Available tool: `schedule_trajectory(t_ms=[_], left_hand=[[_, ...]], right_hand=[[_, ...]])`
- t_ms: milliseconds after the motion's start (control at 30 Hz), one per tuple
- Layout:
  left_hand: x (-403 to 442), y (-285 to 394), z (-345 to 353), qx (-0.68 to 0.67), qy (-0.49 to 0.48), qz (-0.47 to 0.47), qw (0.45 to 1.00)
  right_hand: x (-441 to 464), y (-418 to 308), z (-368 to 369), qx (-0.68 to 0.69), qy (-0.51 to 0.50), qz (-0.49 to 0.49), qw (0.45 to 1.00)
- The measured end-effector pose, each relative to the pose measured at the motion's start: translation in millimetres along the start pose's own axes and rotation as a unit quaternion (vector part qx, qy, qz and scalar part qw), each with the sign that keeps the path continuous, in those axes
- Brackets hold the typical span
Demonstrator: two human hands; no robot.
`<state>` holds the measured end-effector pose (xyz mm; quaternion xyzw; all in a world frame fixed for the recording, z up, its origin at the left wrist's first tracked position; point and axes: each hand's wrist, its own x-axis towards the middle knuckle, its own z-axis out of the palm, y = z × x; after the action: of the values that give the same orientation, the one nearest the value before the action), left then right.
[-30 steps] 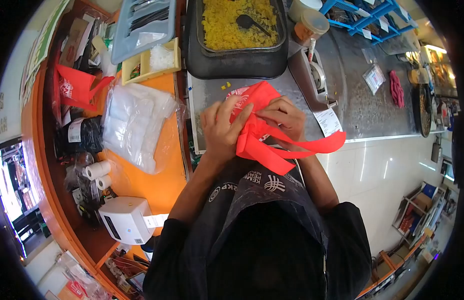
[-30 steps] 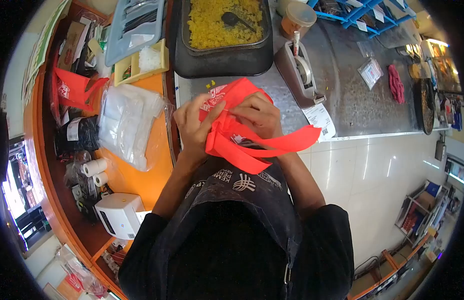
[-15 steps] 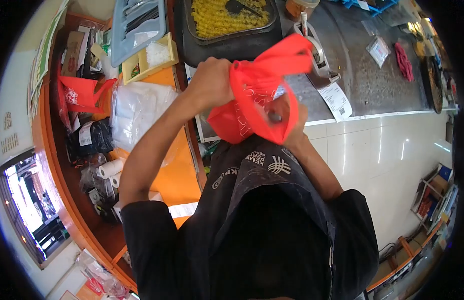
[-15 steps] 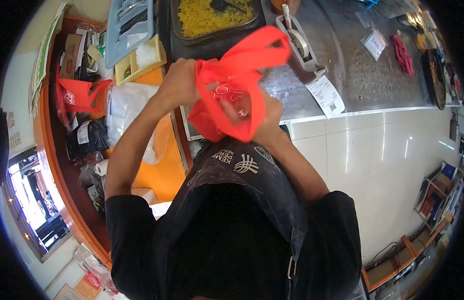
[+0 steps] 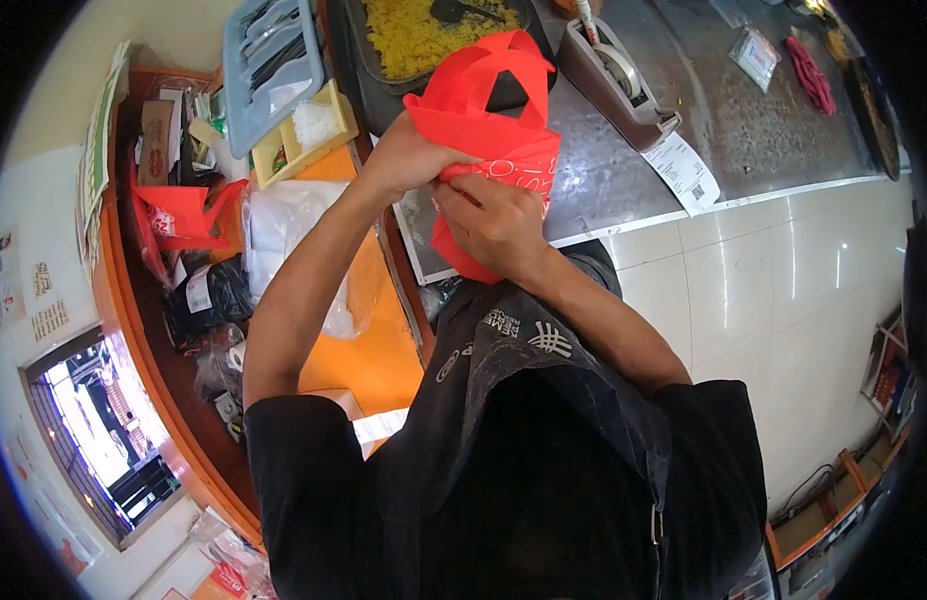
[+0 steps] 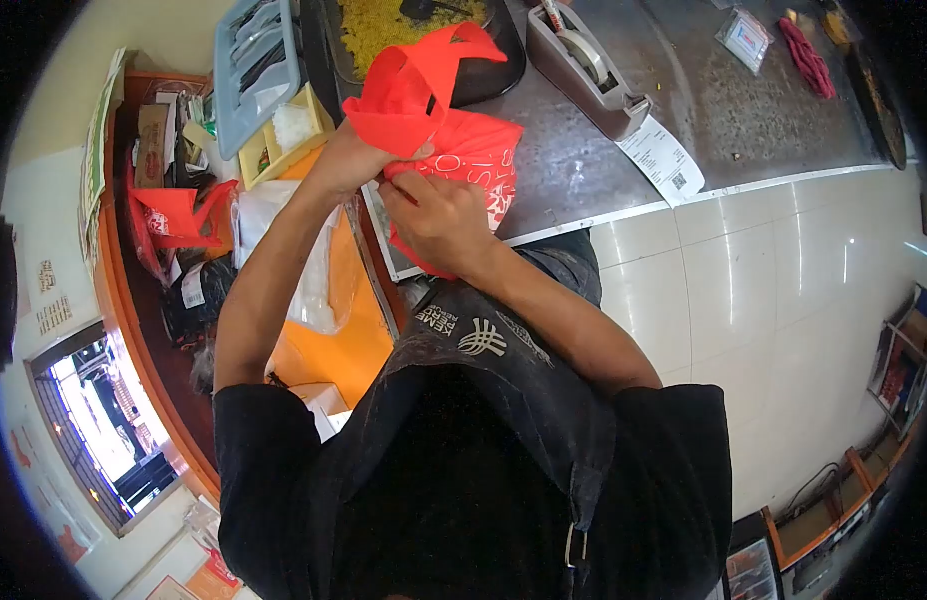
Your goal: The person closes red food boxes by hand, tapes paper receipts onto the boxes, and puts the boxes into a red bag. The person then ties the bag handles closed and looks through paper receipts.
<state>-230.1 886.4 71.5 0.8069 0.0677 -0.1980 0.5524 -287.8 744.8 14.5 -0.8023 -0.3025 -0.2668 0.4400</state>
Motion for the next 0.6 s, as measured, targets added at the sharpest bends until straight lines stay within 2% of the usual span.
schedule_trajectory(t_ms=[67, 133, 233, 267, 367, 467, 567, 600], left_hand=[[-2.1, -2.4, -3.1, -0.011, -0.009, -0.01, 1.0], [-9.9, -0.2, -4.3, -0.018, -0.015, 0.0, 1.0], [-11.1, -35.9, -3.2, -0.114, 0.006, 0.025, 0.993], [-14.9, -39.4, -0.2, -0.085, 0.023, 0.061, 0.994], [-22.9, -54.2, 6.0, -0.171, 0.018, 0.057, 0.983], [-29.0, -65.4, 12.2, -0.159, 0.059, 0.054, 0.984], [-34.2, -70.5, 17.0, -0.15, 0.073, 0.059, 0.984], [-34.4, -72.7, 20.9, -0.157, 0.082, 0.096, 0.979]], right_hand=[[-1.2, 0.0, 4.3, 0.033, 0.029, 0.024, 0.999], [2.9, -8.4, -3.3, 0.141, 0.031, 0.17, 0.975], [-2.2, -14.4, -4.1, 0.305, 0.024, 0.351, 0.885], [-4.4, -15.0, -2.5, 0.358, 0.022, 0.401, 0.843], [4.9, -15.6, -9.0, 0.461, 0.021, 0.487, 0.741], [5.7, -12.7, -10.5, 0.454, 0.002, 0.492, 0.743], [6.3, -12.7, -11.8, 0.4, -0.016, 0.491, 0.774], [4.8, -14.6, -11.8, 0.364, -0.013, 0.472, 0.803]])
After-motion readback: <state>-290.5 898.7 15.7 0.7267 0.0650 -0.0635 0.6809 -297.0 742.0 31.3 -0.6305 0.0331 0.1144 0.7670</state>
